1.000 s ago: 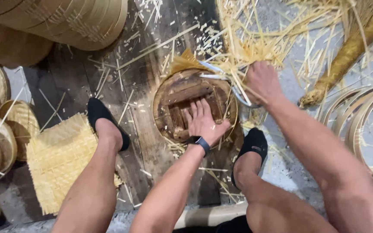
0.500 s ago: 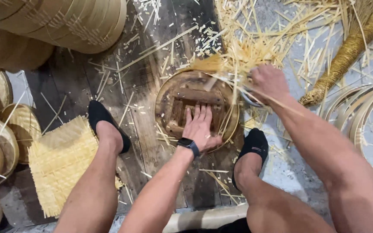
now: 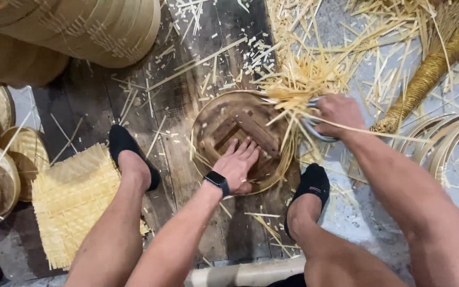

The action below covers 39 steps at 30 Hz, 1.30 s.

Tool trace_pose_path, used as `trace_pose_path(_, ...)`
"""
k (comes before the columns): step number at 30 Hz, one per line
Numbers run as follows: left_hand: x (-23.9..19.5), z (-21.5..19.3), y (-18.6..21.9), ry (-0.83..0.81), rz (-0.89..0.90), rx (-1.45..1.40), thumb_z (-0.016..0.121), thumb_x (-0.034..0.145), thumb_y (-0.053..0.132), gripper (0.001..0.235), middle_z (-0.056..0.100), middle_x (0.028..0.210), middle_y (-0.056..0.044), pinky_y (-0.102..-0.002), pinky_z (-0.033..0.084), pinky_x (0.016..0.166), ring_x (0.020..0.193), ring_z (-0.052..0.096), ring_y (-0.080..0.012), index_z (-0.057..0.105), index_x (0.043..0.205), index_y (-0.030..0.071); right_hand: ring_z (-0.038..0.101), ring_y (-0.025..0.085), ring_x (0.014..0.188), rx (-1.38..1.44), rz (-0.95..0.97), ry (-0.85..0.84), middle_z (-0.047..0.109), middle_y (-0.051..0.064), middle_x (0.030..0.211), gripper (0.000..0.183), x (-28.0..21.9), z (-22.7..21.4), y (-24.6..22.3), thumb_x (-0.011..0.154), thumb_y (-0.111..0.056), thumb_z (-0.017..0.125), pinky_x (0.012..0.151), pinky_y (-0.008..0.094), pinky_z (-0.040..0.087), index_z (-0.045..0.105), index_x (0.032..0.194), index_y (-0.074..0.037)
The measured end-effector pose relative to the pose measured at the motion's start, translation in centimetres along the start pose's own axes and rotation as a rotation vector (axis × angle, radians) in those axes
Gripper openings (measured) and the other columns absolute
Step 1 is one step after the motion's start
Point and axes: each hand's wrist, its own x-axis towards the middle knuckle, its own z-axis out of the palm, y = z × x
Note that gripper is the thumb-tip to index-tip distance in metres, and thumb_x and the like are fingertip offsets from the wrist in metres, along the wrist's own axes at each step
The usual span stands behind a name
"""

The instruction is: Trimming excess bamboo from a woven base and fitting a rim to create circular bamboo trays.

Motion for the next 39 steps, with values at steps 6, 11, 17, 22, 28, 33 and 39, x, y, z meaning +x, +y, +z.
trace_pose_path(6, -0.1, -0.5, -0.5, -0.117, 0.075, 0.08, 0.094, 0.051, 0.033, 0.115, 0.036, 0.159, -0.016, -0.052, 0.016, 0.124, 0.153, 0.024, -0.0291, 0.041, 0.148, 0.002, 0.067, 0.031, 0.098, 0.005, 0.045, -0.168, 0.067, 0.015, 0.1, 0.054, 0.0, -1.9, -0.3, 0.078, -0.05, 0.072, 0.084, 0.043, 0.056, 0.07, 0.107, -0.005)
trace_pose_path(11, -0.1, 0.0, -0.8, -0.122, 0.094, 0.125, 0.094, 0.054, 0.034, 0.116, 0.033, 0.162, -0.016, -0.053, 0.014, 0.124, 0.153, 0.02, -0.0296, 0.039, 0.15, 0.003, 0.066, 0.03, 0.096, -0.023, -0.036, -0.047, 0.067, 0.015, 0.096, 0.047, 4.0, -2.7, -3.3, 0.073, -0.046, 0.072, 0.085, 0.04, 0.056, 0.07, 0.095, -0.004)
trace_pose_path(17, -1.6, -2.1, -2.6, -0.223, 0.196, 0.199, 0.093, 0.054, 0.032, 0.114, 0.028, 0.165, -0.009, -0.052, 0.011, 0.127, 0.156, 0.015, -0.0249, 0.038, 0.152, 0.007, 0.072, 0.027, 0.071, -0.006, 0.117, -0.395, 0.069, 0.012, 0.08, 0.033, 1.9, -0.1, 2.5, 0.092, -0.041, 0.06, 0.068, 0.042, 0.061, 0.072, 0.09, -0.011)
trace_pose_path(22, -1.3, -2.2, -2.4, -0.269, 0.179, 0.2, 0.092, 0.058, 0.029, 0.112, 0.026, 0.166, -0.009, -0.053, 0.01, 0.126, 0.156, 0.014, -0.0248, 0.037, 0.153, 0.008, 0.069, 0.035, 0.074, 0.103, 0.157, -0.254, 0.069, 0.015, 0.082, 0.044, 1.5, -3.1, 1.3, 0.083, -0.051, 0.069, 0.068, 0.047, 0.058, 0.071, 0.09, -0.008)
trace_pose_path(28, -1.3, 2.2, -5.4, -0.175, 0.275, 0.253, 0.079, 0.07, 0.014, 0.089, 0.027, 0.166, -0.009, -0.053, 0.011, 0.124, 0.156, 0.014, -0.0254, 0.041, 0.151, 0.009, 0.07, 0.039, 0.082, 0.161, -0.076, -0.054, 0.071, 0.019, 0.087, 0.045, 3.3, -1.7, -1.6, 0.076, -0.047, 0.069, 0.075, 0.048, 0.058, 0.071, 0.098, -0.009)
trace_pose_path(33, -1.6, 0.6, -5.4, -0.105, 0.349, 0.261, 0.074, 0.074, 0.012, 0.082, 0.029, 0.166, -0.008, -0.052, 0.013, 0.125, 0.157, 0.017, -0.0245, 0.045, 0.151, 0.01, 0.07, 0.038, 0.08, 0.057, 0.018, -0.372, 0.072, 0.019, 0.087, 0.038, 3.6, -1.3, 0.4, 0.079, -0.038, 0.067, 0.076, 0.049, 0.058, 0.077, 0.108, -0.015)
trace_pose_path(39, -1.1, -2.4, -4.4, -0.116, 0.352, 0.179, 0.079, 0.057, 0.026, 0.09, 0.043, 0.16, -0.011, -0.055, 0.028, 0.115, 0.151, 0.035, -0.0291, 0.057, 0.142, 0.009, 0.071, 0.037, 0.076, 0.319, 0.466, -0.273, 0.073, 0.018, 0.087, 0.042, 0.8, 0.8, 4.9, 0.09, -0.048, 0.068, 0.074, 0.049, 0.059, 0.077, 0.11, -0.011)
